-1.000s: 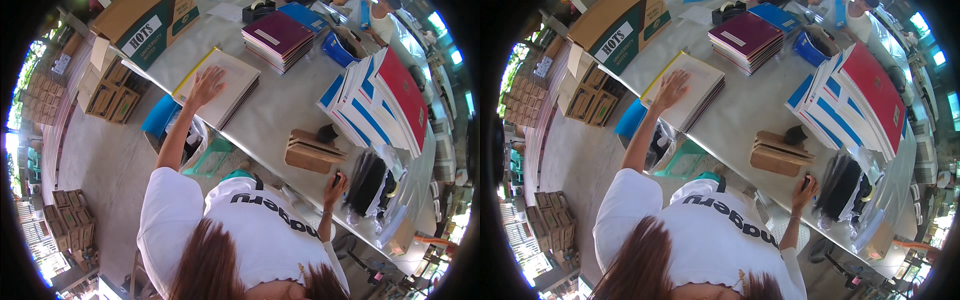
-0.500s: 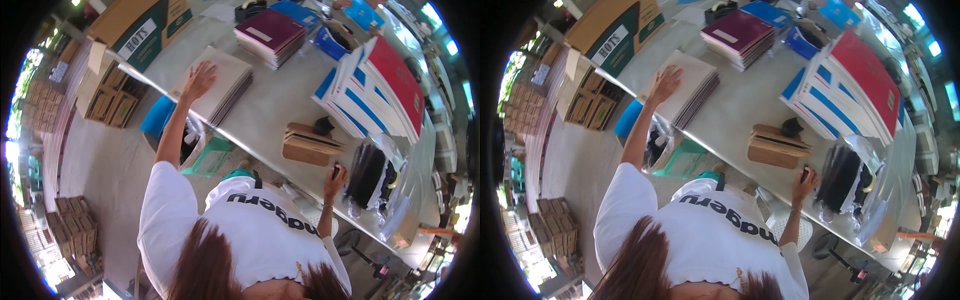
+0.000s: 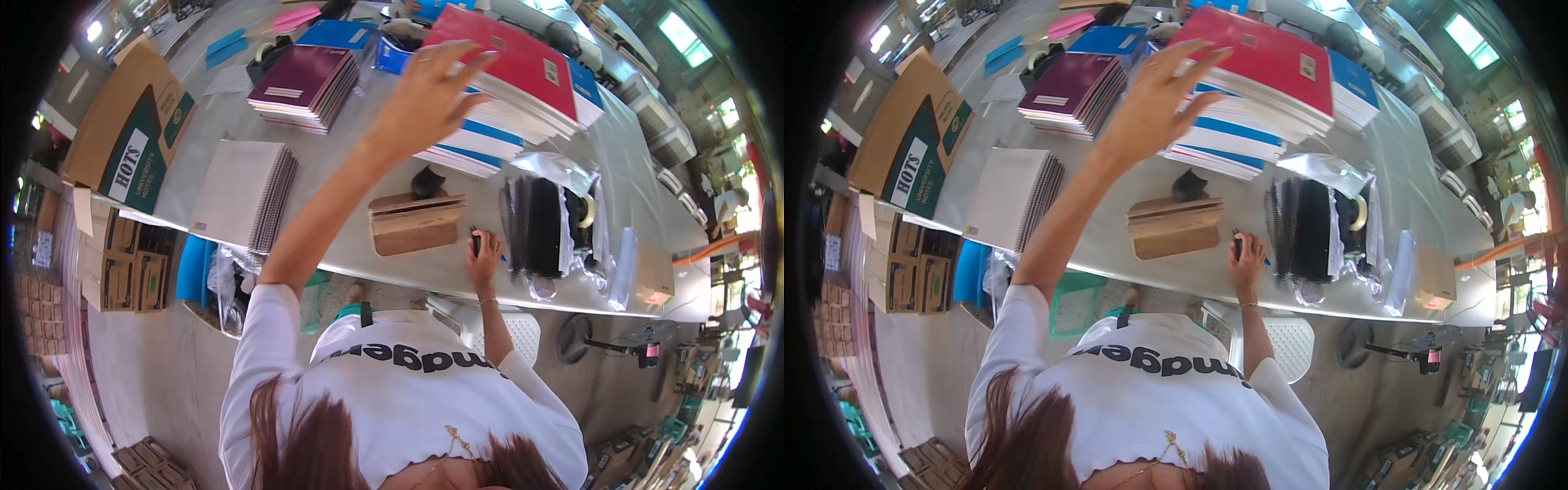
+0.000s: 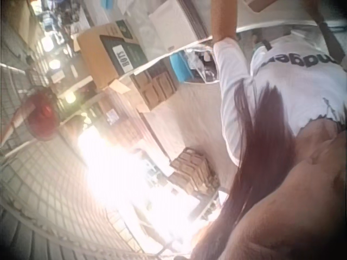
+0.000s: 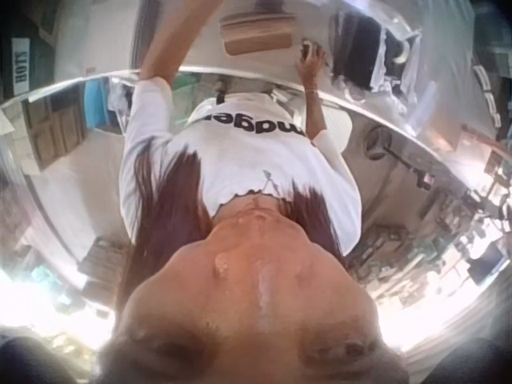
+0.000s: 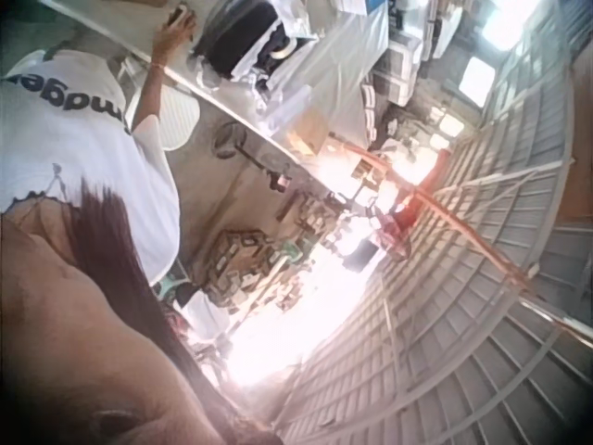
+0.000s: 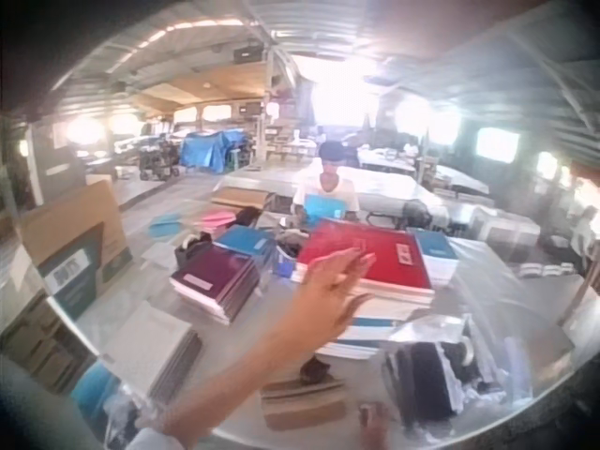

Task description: The person assembles notebooks by threading plastic coils through the holes of paper stacks and covers, then trims the excess coil with pliers.

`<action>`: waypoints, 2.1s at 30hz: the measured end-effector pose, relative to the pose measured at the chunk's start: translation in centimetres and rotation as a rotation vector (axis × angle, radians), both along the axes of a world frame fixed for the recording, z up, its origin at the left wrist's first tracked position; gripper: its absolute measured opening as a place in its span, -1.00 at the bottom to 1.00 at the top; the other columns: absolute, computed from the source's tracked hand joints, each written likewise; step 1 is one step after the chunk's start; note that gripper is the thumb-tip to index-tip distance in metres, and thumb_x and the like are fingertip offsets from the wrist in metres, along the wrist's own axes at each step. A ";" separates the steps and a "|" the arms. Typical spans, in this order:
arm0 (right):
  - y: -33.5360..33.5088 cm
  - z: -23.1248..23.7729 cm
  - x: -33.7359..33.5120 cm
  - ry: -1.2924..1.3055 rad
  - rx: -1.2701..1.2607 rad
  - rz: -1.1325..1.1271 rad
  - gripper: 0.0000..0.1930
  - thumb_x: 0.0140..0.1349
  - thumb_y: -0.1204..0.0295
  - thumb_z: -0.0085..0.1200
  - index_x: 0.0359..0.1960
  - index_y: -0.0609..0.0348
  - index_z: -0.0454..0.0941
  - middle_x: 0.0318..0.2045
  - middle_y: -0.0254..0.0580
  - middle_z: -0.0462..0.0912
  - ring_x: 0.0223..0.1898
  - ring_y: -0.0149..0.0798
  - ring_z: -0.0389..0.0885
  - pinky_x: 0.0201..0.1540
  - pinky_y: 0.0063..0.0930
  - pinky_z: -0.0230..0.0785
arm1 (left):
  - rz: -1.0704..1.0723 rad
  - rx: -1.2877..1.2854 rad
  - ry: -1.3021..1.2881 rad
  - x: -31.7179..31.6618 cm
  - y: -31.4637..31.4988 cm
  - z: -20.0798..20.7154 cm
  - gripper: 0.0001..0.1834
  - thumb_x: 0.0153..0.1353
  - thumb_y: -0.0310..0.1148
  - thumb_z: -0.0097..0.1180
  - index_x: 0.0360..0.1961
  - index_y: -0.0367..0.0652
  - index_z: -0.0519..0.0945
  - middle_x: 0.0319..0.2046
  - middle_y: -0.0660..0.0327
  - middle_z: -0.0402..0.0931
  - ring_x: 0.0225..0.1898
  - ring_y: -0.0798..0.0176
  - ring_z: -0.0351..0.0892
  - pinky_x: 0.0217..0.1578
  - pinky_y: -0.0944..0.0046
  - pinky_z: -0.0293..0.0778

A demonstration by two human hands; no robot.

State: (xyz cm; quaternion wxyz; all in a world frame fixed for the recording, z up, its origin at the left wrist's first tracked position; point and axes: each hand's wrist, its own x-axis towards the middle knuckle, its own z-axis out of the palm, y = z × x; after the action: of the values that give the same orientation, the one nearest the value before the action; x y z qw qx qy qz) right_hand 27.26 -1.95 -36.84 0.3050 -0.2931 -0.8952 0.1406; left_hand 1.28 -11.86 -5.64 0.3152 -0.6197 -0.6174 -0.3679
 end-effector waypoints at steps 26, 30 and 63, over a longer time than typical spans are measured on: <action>-0.4 0.9 0.2 0.016 -0.058 0.005 -0.73 0.20 0.40 0.07 -0.06 0.01 0.39 -0.09 -0.11 0.47 0.00 0.00 0.39 0.05 -0.09 0.22 | 0.453 -0.829 -0.048 9.1 21.7 5.3 -0.49 0.08 -0.32 0.18 0.11 -0.19 0.54 -0.04 -0.04 0.59 -0.05 -0.06 0.62 -0.21 0.20 0.57; 0.1 1.5 0.4 0.029 -0.085 0.025 -0.75 0.21 0.38 0.08 -0.07 0.02 0.41 -0.13 -0.11 0.49 0.01 -0.03 0.40 0.06 -0.11 0.22 | -0.236 -0.927 -0.721 1.4 19.3 11.6 -0.53 0.36 -0.09 -0.06 0.03 -0.33 0.48 -0.23 0.07 0.49 -0.31 0.28 0.47 -0.25 0.18 0.40; 6.3 1.8 -3.7 1.048 -1.399 0.388 -0.61 0.26 0.43 0.16 0.12 -0.06 0.42 0.01 -0.42 0.52 0.11 -0.35 0.44 0.19 -0.17 0.26 | -0.446 -0.416 -0.733 6.2 -3.0 -10.9 -0.67 0.42 -0.30 -0.16 0.14 -0.17 0.38 -0.25 -0.13 0.53 -0.23 -0.13 0.57 -0.20 0.08 0.44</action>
State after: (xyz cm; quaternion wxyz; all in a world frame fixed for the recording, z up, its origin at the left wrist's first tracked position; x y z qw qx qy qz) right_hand 23.60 4.33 -35.05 0.3970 -0.1536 -0.3843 0.8192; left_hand 7.46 -14.87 -16.55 -0.1406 -0.6165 -0.6005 -0.4894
